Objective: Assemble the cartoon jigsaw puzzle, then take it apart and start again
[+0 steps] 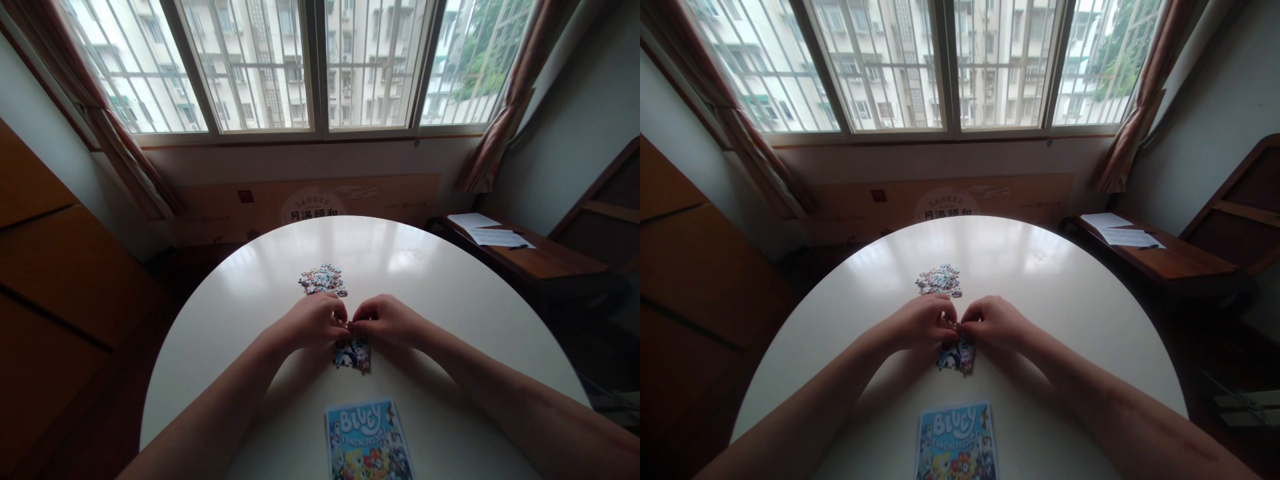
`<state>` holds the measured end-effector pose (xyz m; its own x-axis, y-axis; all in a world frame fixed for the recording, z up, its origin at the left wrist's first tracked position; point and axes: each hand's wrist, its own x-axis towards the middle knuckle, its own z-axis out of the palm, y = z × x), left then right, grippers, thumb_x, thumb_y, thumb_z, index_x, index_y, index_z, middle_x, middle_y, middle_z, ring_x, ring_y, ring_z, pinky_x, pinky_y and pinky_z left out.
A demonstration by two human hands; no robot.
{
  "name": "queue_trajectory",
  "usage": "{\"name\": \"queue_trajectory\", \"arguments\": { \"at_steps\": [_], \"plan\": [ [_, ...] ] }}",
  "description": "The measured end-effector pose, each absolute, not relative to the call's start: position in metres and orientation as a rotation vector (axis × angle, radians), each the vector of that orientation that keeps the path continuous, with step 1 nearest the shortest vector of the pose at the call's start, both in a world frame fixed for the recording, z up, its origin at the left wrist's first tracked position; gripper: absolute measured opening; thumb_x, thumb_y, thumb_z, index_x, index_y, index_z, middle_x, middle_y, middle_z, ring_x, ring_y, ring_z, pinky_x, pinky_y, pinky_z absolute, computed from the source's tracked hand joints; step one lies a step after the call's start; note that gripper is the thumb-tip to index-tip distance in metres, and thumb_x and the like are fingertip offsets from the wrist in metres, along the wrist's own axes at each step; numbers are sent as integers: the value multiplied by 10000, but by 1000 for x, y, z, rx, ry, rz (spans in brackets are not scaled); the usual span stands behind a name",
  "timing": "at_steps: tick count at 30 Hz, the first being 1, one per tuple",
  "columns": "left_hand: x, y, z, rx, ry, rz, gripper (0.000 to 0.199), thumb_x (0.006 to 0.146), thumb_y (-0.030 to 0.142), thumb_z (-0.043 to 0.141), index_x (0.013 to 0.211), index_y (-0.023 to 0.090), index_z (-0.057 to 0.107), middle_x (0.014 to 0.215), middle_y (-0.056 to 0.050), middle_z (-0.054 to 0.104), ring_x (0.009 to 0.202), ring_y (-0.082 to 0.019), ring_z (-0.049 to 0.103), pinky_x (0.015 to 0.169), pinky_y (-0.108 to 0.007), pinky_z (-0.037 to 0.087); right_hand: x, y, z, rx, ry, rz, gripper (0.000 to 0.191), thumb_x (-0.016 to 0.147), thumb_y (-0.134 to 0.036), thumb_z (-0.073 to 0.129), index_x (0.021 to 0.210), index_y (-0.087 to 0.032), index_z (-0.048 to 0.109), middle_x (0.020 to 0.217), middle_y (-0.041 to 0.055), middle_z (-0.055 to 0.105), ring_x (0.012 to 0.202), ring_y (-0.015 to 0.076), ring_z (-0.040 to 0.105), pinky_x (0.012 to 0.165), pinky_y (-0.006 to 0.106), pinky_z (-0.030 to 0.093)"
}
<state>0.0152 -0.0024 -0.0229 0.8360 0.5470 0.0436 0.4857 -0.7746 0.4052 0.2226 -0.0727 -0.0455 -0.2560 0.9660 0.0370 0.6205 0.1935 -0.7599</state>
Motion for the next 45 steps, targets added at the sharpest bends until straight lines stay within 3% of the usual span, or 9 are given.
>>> {"name": "queue_trajectory", "arguments": {
  "at_steps": [9, 15, 19, 22, 27, 33, 45],
  "plan": [
    [15, 1, -28, 2623, 747, 236, 161, 751, 346, 762, 843, 215, 744, 860, -16, 661, 750, -159, 591, 654, -266, 394, 228, -69, -52, -1384, -1923, 920, 135, 821, -265, 687, 891, -205, 785, 811, 8, 734, 701, 113, 617, 675, 235, 463],
    [15, 3, -26, 2556, 721, 256, 184, 748, 350, 778, 869, 213, 754, 838, -12, 674, 742, -154, 602, 654, -259, 414, 232, -66, -49, -1310, -1836, 977, 161, 821, -300, 701, 886, -171, 772, 854, 38, 743, 777, 135, 652, 719, 248, 488],
    [13, 7, -21, 2441, 720, 318, 119, 824, 245, 665, 875, 204, 765, 842, -24, 708, 731, -148, 626, 679, -262, 460, 234, -65, -50, -1329, -1798, 947, 187, 821, -329, 707, 899, -172, 771, 884, 49, 746, 788, 140, 657, 732, 260, 496],
    [10, 11, -18, 2348, 829, 452, 179, 826, 158, 600, 884, 200, 764, 889, -35, 748, 796, -159, 660, 743, -273, 495, 233, -65, -51, -1394, -1793, 871, 178, 822, -332, 711, 891, -179, 770, 862, 45, 742, 765, 138, 647, 708, 258, 483],
    [-2, 21, -18, 2207, 987, 555, 246, 793, 217, 659, 1034, 188, 707, 822, -30, 743, 754, -170, 676, 721, -291, 520, 233, -65, -49, -1566, -1890, 609, 148, 862, -296, 663, 908, -238, 792, 881, 21, 752, 759, 138, 645, 725, 264, 462],
    [-9, 34, -25, 2280, 1137, 508, 99, 777, 254, 661, 834, 200, 722, 844, -28, 754, 797, -197, 684, 737, -307, 514, 232, -61, -51, -1636, -1908, 503, 194, 888, -333, 631, 934, -244, 797, 943, 34, 759, 804, 162, 666, 734, 269, 472],
    [-5, 32, -31, 2499, 1373, 567, 145, 825, 288, 654, 921, 210, 728, 962, -56, 690, 864, -213, 631, 741, -305, 466, 216, -52, -58, -1682, -1955, 316, 205, 912, -330, 600, 980, -266, 783, 1046, 27, 743, 954, 195, 669, 843, 293, 470]
  ]
}}
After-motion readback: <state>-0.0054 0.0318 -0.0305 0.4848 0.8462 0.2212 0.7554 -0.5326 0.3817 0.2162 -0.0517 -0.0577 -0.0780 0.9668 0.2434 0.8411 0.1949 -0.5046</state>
